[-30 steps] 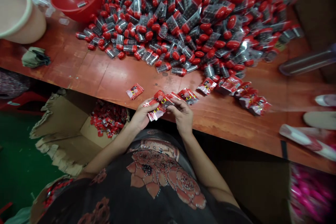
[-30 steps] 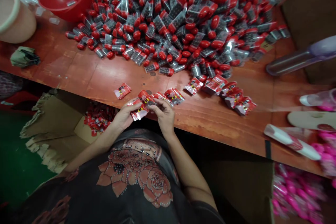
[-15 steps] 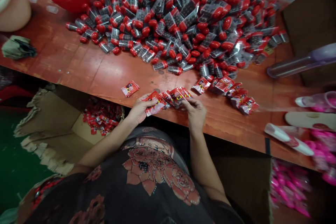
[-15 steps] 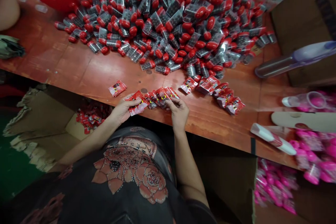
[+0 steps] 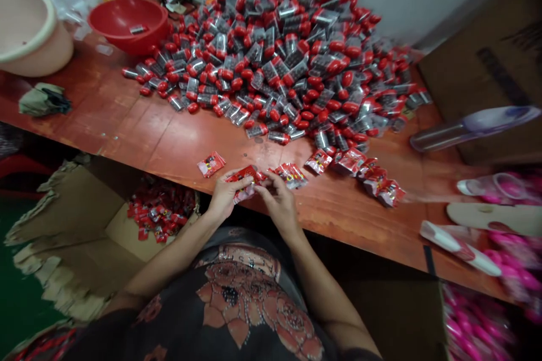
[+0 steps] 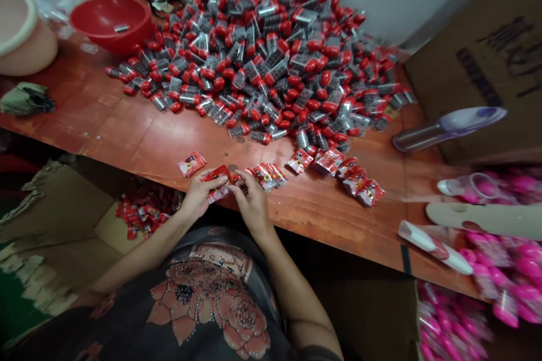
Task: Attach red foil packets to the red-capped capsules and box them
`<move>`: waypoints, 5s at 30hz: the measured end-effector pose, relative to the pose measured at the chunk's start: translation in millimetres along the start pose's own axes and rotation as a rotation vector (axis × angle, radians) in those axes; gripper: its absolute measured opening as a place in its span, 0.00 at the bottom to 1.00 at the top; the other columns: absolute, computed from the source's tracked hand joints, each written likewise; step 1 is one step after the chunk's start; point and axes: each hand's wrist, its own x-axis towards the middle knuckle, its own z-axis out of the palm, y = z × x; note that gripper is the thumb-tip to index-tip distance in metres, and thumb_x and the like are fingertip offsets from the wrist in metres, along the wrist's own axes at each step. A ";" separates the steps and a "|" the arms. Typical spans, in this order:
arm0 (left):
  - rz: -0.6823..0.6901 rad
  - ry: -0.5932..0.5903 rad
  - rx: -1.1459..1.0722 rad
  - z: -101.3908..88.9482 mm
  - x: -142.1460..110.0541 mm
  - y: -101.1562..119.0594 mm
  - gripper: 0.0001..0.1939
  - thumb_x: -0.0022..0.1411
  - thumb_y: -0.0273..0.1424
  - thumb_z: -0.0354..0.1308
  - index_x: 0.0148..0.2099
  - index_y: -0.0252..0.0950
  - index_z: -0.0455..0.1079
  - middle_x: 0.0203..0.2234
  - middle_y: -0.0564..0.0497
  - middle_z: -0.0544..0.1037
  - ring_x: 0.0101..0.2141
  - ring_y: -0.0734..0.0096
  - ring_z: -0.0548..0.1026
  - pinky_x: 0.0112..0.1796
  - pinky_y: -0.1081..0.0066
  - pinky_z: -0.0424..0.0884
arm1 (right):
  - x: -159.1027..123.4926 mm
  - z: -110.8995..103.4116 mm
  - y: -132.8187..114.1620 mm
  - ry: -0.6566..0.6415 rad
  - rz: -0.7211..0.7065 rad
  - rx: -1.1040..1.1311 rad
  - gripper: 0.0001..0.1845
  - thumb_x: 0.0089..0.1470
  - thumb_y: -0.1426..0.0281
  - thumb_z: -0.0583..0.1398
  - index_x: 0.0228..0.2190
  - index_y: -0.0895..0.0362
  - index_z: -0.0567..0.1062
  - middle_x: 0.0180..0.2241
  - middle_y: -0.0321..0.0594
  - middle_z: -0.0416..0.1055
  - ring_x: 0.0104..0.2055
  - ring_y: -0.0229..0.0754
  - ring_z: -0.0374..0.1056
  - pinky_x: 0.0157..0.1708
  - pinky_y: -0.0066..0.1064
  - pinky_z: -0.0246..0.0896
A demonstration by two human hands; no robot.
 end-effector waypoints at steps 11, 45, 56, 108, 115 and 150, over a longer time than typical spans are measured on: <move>0.080 0.085 -0.098 -16.3 18.2 17.8 0.19 0.36 0.24 0.73 0.34 0.32 0.73 0.27 0.52 0.80 0.25 0.72 0.78 0.30 0.71 0.76 | 104.8 -20.2 -16.7 -0.249 -0.114 -0.716 0.17 0.62 0.67 0.51 0.49 0.56 0.73 0.43 0.49 0.77 0.46 0.49 0.72 0.44 0.37 0.64; 0.218 0.209 -0.281 -14.7 49.9 1.6 0.12 0.45 0.21 0.68 0.33 0.33 0.71 0.26 0.56 0.78 0.26 0.77 0.76 0.36 0.74 0.72 | 22.3 44.6 2.9 -0.051 -0.124 -0.257 0.24 0.58 0.77 0.48 0.52 0.54 0.71 0.46 0.48 0.70 0.48 0.47 0.68 0.50 0.43 0.65; 0.288 0.212 -0.341 -51.3 58.5 37.2 0.09 0.47 0.22 0.68 0.31 0.33 0.71 0.25 0.54 0.79 0.27 0.77 0.76 0.41 0.71 0.72 | 54.7 73.8 0.6 -0.203 -0.147 -0.626 0.20 0.59 0.64 0.57 0.49 0.64 0.70 0.44 0.59 0.71 0.48 0.58 0.67 0.46 0.48 0.63; 0.334 0.099 -0.003 -4.2 -10.9 31.1 0.19 0.39 0.30 0.73 0.34 0.35 0.71 0.26 0.56 0.78 0.25 0.77 0.75 0.32 0.73 0.72 | -1.9 19.4 -23.4 0.162 0.212 0.608 0.14 0.45 0.68 0.68 0.35 0.53 0.71 0.28 0.30 0.73 0.23 0.31 0.67 0.23 0.26 0.68; 0.264 0.091 0.025 -5.1 -13.2 35.0 0.21 0.38 0.29 0.74 0.36 0.36 0.72 0.28 0.55 0.78 0.25 0.75 0.76 0.29 0.73 0.73 | -0.5 17.1 -19.9 0.126 0.191 0.559 0.14 0.45 0.68 0.67 0.36 0.54 0.73 0.25 0.30 0.72 0.22 0.32 0.66 0.23 0.27 0.67; 0.256 -0.046 0.369 -19.3 -19.1 60.1 0.18 0.41 0.27 0.72 0.38 0.37 0.77 0.27 0.53 0.79 0.24 0.75 0.74 0.24 0.78 0.71 | -9.3 43.3 -14.6 0.279 0.191 0.673 0.14 0.48 0.66 0.66 0.38 0.51 0.71 0.32 0.31 0.71 0.29 0.33 0.69 0.29 0.26 0.69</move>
